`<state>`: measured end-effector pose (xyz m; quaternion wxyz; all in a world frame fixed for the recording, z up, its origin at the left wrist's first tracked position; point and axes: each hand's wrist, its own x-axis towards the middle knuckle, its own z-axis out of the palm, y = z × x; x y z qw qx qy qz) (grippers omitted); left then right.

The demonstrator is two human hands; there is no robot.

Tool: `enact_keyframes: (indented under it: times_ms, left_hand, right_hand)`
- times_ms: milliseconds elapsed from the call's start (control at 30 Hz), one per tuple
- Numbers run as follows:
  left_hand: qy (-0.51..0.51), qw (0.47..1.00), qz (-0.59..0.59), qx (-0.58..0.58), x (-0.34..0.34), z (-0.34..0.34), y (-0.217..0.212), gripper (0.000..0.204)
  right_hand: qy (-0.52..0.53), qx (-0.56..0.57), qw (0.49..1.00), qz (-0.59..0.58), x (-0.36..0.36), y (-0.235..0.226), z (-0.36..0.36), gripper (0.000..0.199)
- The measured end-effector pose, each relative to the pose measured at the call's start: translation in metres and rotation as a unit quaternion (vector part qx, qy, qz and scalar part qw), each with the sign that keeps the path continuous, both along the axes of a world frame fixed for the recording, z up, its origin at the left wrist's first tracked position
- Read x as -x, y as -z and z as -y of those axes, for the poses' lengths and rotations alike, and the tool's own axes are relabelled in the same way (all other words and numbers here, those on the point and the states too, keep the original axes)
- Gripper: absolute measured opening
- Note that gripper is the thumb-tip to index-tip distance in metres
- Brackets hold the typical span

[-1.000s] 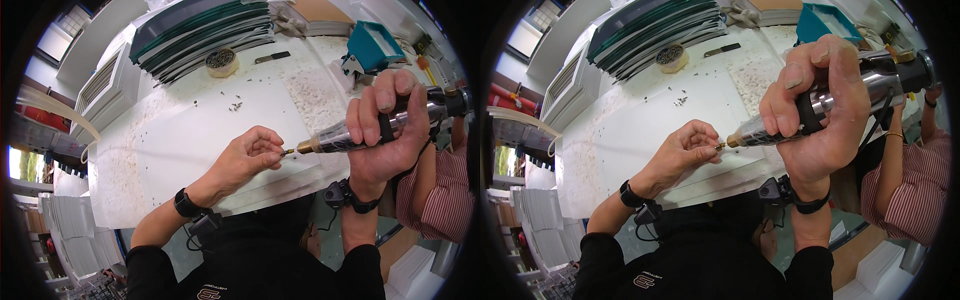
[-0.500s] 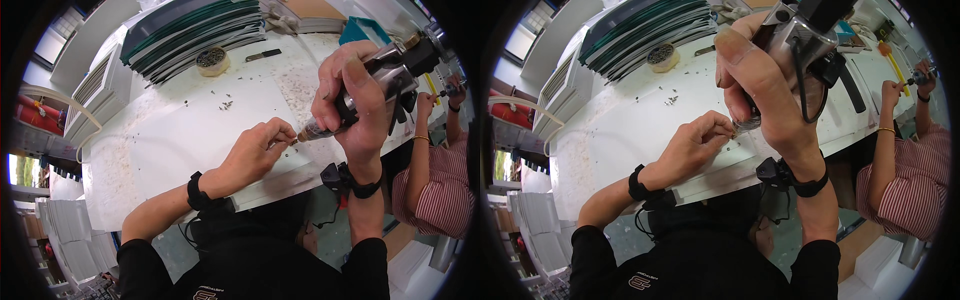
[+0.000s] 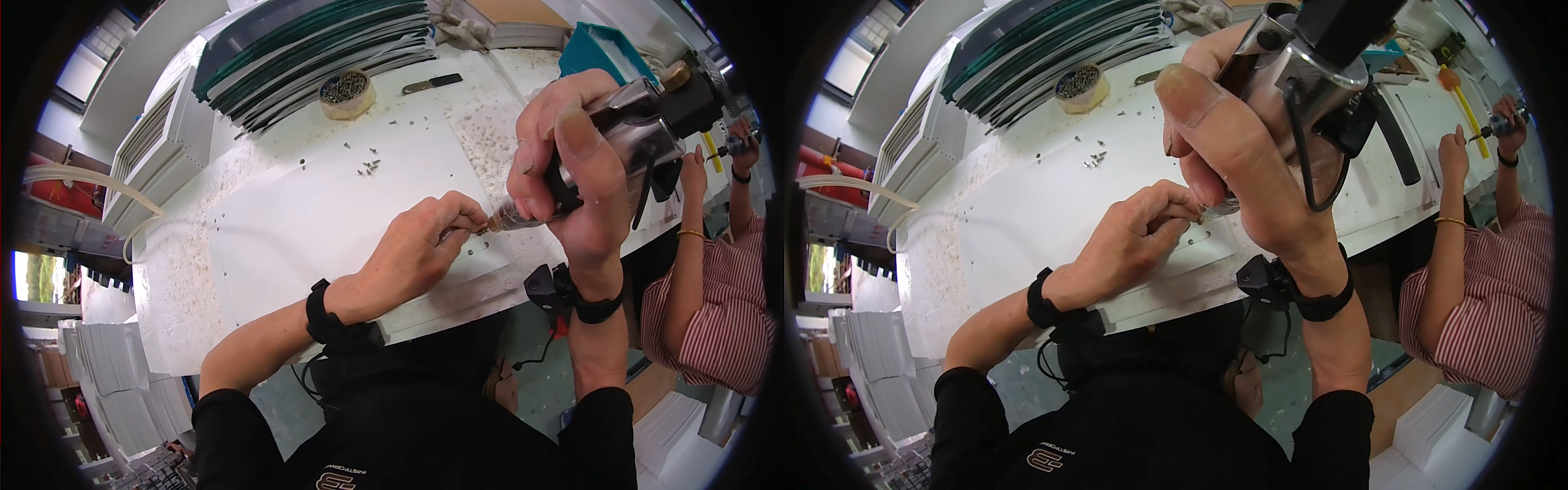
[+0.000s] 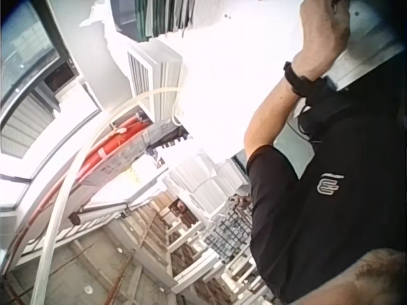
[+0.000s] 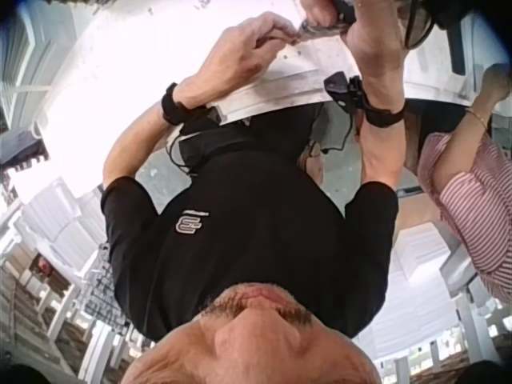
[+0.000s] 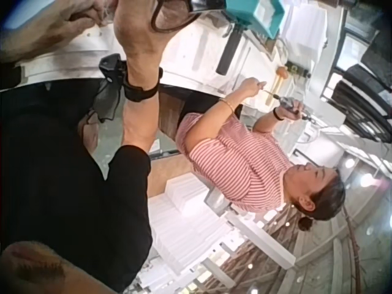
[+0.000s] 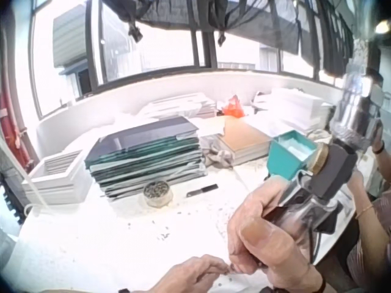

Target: The person assembles a white window frame by first placing a dark glass pane into the frame and applying sealant. They then position a white metal cover plate over the glass and secure it using a pneumatic screwdriver to drive multiple screws into the plate.

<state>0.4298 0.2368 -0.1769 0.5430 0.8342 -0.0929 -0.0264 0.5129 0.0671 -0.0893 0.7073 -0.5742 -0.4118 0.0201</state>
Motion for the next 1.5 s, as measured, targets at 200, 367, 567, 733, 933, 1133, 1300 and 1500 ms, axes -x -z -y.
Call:
enact_keyframes:
  times_ms: [200,367,567,733,933,1133,1300,1500]
  left_hand:
    - [-0.027,0.999,-0.012,-0.014,0.003,-0.001,-0.005,0.020]
    - [-0.017,1.000,-0.001,0.009,0.002,-0.004,0.000,0.021]
    - [-0.004,0.998,0.008,-0.069,0.003,-0.006,-0.001,0.022]
    - [-0.046,0.997,-0.015,-0.064,0.013,-0.019,-0.019,0.021]
    - [-0.184,0.961,0.093,-0.185,-0.001,-0.084,-0.007,0.020]
    - [-0.179,0.942,0.086,-0.271,-0.018,-0.093,-0.003,0.017]
    - [-0.157,0.936,0.120,-0.292,-0.024,-0.097,0.003,0.014]
    - [-0.169,0.985,-0.027,-0.008,-0.008,-0.081,-0.005,0.014]
  right_hand:
    - [0.014,0.005,0.999,-0.049,0.010,0.005,-0.011,0.029]
    - [-0.033,0.009,0.998,-0.056,0.006,0.015,-0.009,0.032]
    - [-0.087,0.036,0.994,-0.052,0.008,0.016,-0.011,0.030]
    - [-0.060,0.050,0.996,-0.037,0.026,-0.006,-0.014,0.029]
    - [0.031,-0.023,0.998,-0.044,0.012,-0.009,-0.008,0.028]
    - [0.048,-0.046,0.998,0.002,-0.004,-0.006,0.001,0.028]
    - [-0.001,-0.109,0.994,0.015,-0.011,0.002,0.009,0.025]
    - [-0.028,-0.173,0.984,0.009,-0.009,-0.003,0.011,0.021]
